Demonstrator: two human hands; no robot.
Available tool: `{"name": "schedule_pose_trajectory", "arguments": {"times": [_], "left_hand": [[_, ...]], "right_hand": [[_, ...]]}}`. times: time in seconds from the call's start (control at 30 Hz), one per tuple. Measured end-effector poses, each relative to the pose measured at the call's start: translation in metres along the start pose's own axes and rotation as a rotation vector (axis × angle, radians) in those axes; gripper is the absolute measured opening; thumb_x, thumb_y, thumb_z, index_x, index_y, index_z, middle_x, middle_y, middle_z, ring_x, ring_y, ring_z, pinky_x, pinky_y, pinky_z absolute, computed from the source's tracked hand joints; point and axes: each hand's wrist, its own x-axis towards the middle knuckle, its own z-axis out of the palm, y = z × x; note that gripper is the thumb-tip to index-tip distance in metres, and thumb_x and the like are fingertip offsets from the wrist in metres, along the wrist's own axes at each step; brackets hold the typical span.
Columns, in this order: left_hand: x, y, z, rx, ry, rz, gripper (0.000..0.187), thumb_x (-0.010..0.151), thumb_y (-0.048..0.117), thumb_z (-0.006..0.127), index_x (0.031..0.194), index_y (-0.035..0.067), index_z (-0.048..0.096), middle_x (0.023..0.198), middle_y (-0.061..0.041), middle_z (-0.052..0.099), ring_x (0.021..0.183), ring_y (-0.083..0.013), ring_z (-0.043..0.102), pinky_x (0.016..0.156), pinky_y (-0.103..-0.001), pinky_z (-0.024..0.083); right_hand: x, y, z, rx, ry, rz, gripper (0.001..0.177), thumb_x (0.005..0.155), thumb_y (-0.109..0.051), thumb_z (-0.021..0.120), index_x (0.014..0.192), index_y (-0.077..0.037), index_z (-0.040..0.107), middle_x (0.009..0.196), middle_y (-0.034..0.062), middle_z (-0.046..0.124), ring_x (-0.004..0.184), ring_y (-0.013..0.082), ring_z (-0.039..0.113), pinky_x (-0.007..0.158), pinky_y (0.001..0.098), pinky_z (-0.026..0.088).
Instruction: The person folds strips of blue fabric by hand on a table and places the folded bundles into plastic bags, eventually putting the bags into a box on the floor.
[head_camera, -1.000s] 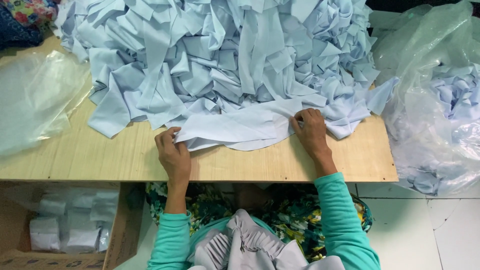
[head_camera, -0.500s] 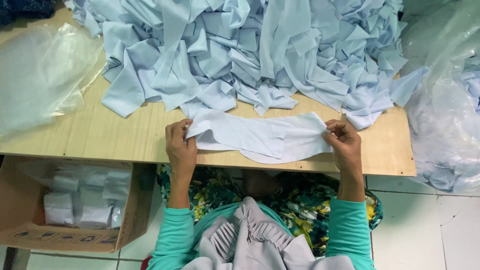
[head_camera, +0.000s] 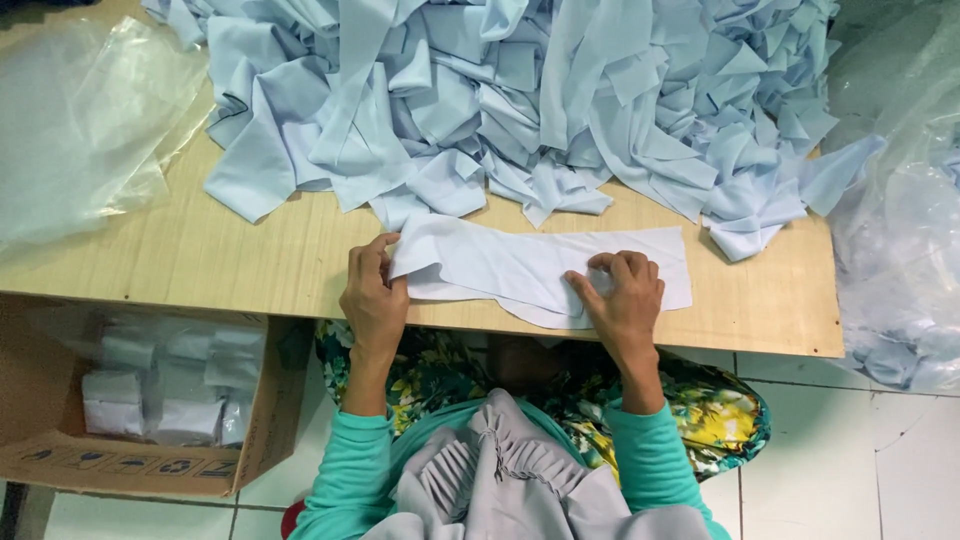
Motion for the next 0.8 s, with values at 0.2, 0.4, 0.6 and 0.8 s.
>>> {"name": "schedule_pose_trajectory", "arguments": {"times": [0.2,0.4,0.6,0.8], "left_hand": [[0.004,0.008,-0.005,0.008,-0.027,0.054,0.051,0.082,-0.003,0.071,0.127,0.021,0.064,0.095,0.001,0.050,0.069,-0.0251,0.067,0.058,-0.038,0.059],[-0.004,-0.004,-0.003,0.053,-0.112,0.182,0.059,0.079,-0.010,0.065,0.128,0.024,0.064,0.101,0.004,0.050,0.069,-0.0184,0.067,0.061,-0.032,0.058],[-0.005,-0.003,-0.012,-0.072,-0.307,0.407,0.060,0.072,0.021,0.088,0.128,0.027,0.066,0.102,0.004,0.059,0.082,-0.0204,0.071,0.075,-0.036,0.061],[0.007,0.006,-0.010,-0.384,-0.228,0.238,0.035,0.099,0.034,0.068,0.126,0.011,0.069,0.096,-0.005,0.063,0.077,-0.0203,0.065,0.068,-0.033,0.057]], "right_hand": [[0.012,-0.017,-0.005,0.545,-0.055,0.163,0.014,0.096,-0.020,0.081,0.096,-0.010,0.072,0.087,0.0068,0.064,0.079,0.0218,0.067,0.071,0.0349,0.054],[0.023,0.026,-0.022,0.809,0.125,0.203,0.028,0.096,0.003,0.074,0.122,-0.001,0.063,0.087,0.0051,0.056,0.083,0.0130,0.059,0.080,0.0297,0.052],[0.020,0.065,-0.021,0.493,0.147,0.251,0.037,0.093,0.009,0.073,0.128,-0.004,0.069,0.092,0.0154,0.067,0.072,0.0199,0.060,0.065,0.0334,0.050],[0.020,0.078,-0.023,0.455,0.197,0.238,0.040,0.093,0.013,0.073,0.129,-0.003,0.070,0.093,0.0180,0.068,0.066,0.0217,0.058,0.059,0.0339,0.047]]}}
